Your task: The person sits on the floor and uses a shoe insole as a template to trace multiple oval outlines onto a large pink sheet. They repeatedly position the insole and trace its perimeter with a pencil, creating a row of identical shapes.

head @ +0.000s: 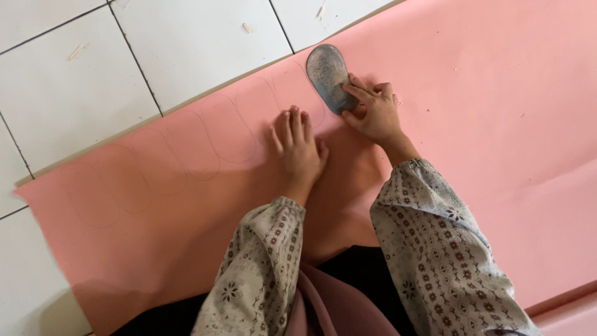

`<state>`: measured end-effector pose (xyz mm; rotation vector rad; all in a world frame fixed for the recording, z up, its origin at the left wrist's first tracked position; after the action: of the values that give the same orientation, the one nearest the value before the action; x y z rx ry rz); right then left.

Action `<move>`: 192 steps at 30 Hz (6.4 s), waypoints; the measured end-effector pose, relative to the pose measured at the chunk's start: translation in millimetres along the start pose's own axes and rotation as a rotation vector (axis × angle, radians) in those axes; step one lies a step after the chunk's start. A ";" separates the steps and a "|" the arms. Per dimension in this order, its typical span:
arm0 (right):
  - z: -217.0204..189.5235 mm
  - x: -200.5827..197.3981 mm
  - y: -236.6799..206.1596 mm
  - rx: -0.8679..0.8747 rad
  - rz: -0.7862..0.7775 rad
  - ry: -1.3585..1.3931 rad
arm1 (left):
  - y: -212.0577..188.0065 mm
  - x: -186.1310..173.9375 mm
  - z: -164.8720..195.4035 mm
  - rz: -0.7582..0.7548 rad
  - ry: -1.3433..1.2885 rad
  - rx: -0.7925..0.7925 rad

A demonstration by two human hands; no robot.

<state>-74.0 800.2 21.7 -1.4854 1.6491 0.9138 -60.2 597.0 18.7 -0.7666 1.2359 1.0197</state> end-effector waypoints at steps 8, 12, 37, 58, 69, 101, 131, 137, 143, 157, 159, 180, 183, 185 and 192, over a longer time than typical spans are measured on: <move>6.0 8.0 0.5 0.049 -0.013 -0.014 | 35.0 1.4 58.4 0.072 -0.199 0.227; 0.1 -4.0 0.0 -0.089 0.028 0.114 | 41.8 12.8 67.3 -0.026 -0.138 0.155; -24.0 28.0 141.1 -0.126 0.191 -0.148 | 54.6 78.6 93.1 -0.009 0.156 0.176; -44.6 -49.5 -15.1 -0.312 0.242 -0.136 | 79.3 -3.9 41.4 -0.189 -0.522 0.142; -38.0 -61.6 0.5 -0.098 0.233 -0.067 | 81.6 -4.9 36.9 -0.171 -0.549 0.165; 47.3 -71.5 -17.9 -0.001 0.197 0.102 | 28.3 -17.6 67.5 0.093 -0.060 0.101; 61.4 -54.4 -12.1 -0.036 0.242 0.081 | 65.3 -5.5 126.1 -0.017 -0.160 0.342; 64.2 -89.3 -2.5 0.102 0.573 0.077 | 74.3 13.4 155.8 -0.155 0.007 0.309; 11.1 -90.1 24.0 -0.135 0.191 -0.030 | 69.2 43.9 184.9 -0.103 0.283 0.302; 35.9 -47.9 126.5 -0.061 0.164 0.039 | 72.1 77.2 169.2 0.172 0.267 0.319; 47.1 -45.1 140.9 -0.019 0.256 0.080 | 75.3 72.9 163.9 0.089 0.080 0.334; 34.2 -101.6 -17.2 -0.191 0.339 -0.302 | 104.6 -20.6 118.5 -0.024 -0.473 0.324; 37.0 -99.6 -7.1 -0.137 0.293 -0.098 | 107.8 -1.2 113.4 -0.280 -0.392 0.293; 35.9 -96.8 1.3 -0.115 0.290 -0.043 | 107.3 -1.9 112.4 -0.173 -0.487 0.308; 37.3 -111.3 28.2 -0.122 0.397 -0.013 | 109.4 6.7 112.9 -0.188 -0.435 0.247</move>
<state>-92.1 888.7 101.8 -1.2441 1.9469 1.2536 -117.8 741.7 40.3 -0.4286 0.8733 0.8066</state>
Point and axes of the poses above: each hand's wrist, its own y-axis towards the middle knuckle, its own x-axis out of the palm, z = x × y, the point moved 5 cm from there along y, towards the middle knuckle, and after that the axes turned 6 degrees about y, right-handed, at the moved point
